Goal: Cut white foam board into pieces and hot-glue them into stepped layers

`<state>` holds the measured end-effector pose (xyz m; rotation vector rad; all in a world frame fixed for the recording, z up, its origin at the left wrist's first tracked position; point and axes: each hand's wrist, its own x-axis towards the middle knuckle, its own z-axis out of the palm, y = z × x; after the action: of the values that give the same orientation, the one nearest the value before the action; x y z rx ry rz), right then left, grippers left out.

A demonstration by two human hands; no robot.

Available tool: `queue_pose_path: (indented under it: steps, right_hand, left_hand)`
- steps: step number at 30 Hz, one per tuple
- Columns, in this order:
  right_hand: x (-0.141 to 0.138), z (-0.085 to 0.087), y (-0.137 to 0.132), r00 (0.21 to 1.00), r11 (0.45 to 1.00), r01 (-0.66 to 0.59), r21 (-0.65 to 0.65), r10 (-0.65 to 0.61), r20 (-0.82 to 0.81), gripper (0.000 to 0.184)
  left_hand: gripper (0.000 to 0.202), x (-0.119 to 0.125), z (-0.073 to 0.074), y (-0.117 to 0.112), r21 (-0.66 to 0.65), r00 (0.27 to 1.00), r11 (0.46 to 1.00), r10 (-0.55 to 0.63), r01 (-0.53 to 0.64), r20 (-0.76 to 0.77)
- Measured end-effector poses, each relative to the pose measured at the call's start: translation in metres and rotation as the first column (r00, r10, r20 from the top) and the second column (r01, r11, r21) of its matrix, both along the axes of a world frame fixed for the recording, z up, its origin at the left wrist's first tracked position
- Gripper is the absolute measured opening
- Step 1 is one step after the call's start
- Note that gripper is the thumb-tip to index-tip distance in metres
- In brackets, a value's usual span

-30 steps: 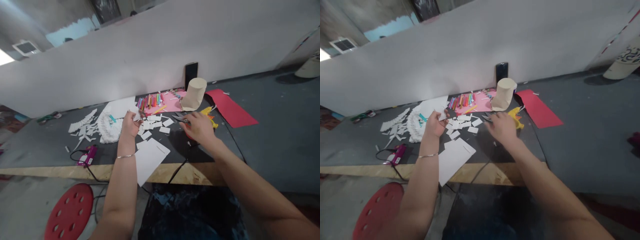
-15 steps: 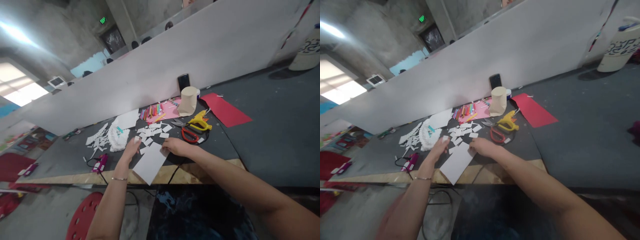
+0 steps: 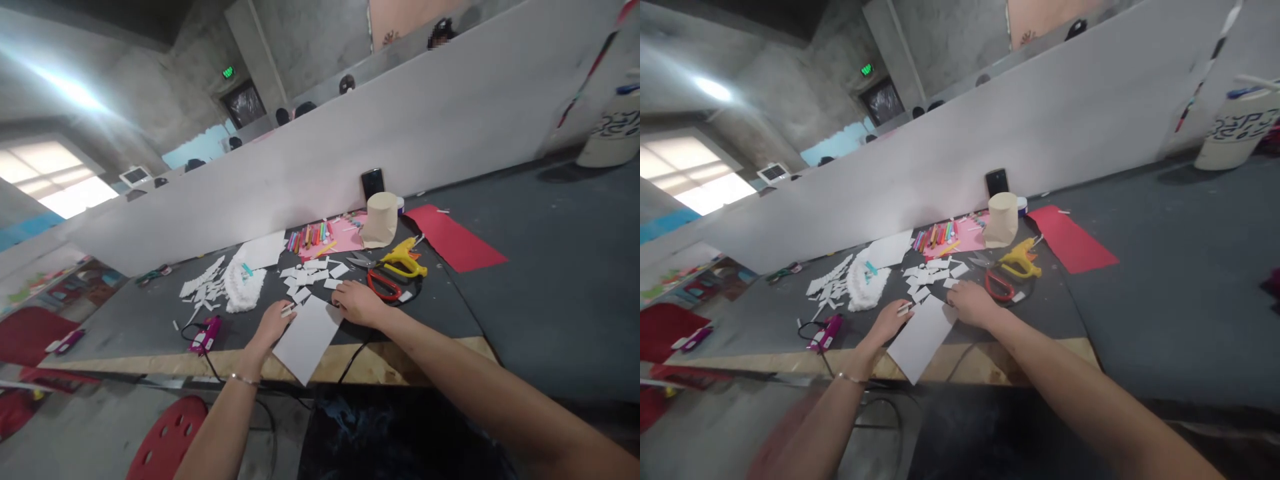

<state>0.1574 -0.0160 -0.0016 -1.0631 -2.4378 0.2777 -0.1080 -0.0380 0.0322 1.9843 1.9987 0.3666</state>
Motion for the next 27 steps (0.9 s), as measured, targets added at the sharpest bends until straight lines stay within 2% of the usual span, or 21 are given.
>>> queue_pose_path:
  steps: [6, 8, 10, 12, 15, 17, 19, 22, 24, 27]
  right_hand:
    - [0.021, -0.002, 0.02, 0.96, 0.965, 0.263, -0.012, -0.263, -0.091, 0.037]
    - [0.023, -0.002, 0.021, 0.952, 0.958, 0.286, -0.025, -0.287, -0.103, 0.037]
    - [0.016, 0.001, 0.016, 0.966, 0.973, 0.227, -0.048, -0.231, -0.119, 0.033]
    - [0.002, 0.006, 0.004, 0.987, 0.992, 0.105, -0.069, -0.113, -0.117, 0.028]
    - [-0.023, 0.012, -0.018, 0.997, 0.996, -0.079, -0.045, 0.08, 0.004, 0.026]
    - [-0.035, 0.012, -0.029, 0.981, 0.99, -0.141, -0.032, 0.144, 0.128, 0.03]
    - [-0.041, 0.009, -0.036, 0.959, 0.988, -0.153, -0.03, 0.156, 0.238, 0.036]
    - [-0.036, 0.005, -0.041, 0.934, 0.996, -0.082, -0.02, 0.084, 0.348, 0.042]
    - [-0.026, 0.006, -0.042, 0.917, 0.999, -0.024, -0.026, 0.032, 0.397, 0.043]
    - [-0.007, 0.012, -0.034, 0.908, 0.996, 0.0, -0.084, 0.035, 0.418, 0.039]
  left_hand:
    - [0.03, -0.001, -0.011, -0.012, 0.046, 1.0, 0.999, 0.014, -0.014, 0.009]
    - [0.029, -0.003, -0.012, -0.013, 0.035, 1.0, 0.999, -0.002, 0.001, 0.026]
    - [0.026, -0.005, -0.012, -0.013, 0.027, 0.999, 0.999, -0.022, 0.021, 0.036]
    - [0.022, -0.007, -0.011, -0.011, 0.033, 0.999, 0.999, -0.044, 0.043, 0.031]
    - [0.02, -0.007, -0.01, -0.005, 0.039, 0.999, 0.999, -0.039, 0.038, 0.015]
    - [0.024, -0.004, -0.011, 0.002, 0.064, 1.0, 0.998, -0.004, 0.003, 0.008]
    - [0.029, 0.001, -0.013, 0.012, 0.118, 0.998, 0.993, -0.024, 0.03, -0.051]
    - [0.034, 0.01, -0.018, 0.03, 0.132, 0.973, 0.978, -0.137, 0.163, -0.184]
    - [0.033, 0.015, -0.02, 0.041, 0.116, 0.97, 0.976, -0.161, 0.184, -0.183]
    - [0.023, 0.017, -0.019, 0.052, 0.113, 0.976, 0.978, -0.156, 0.174, -0.15]
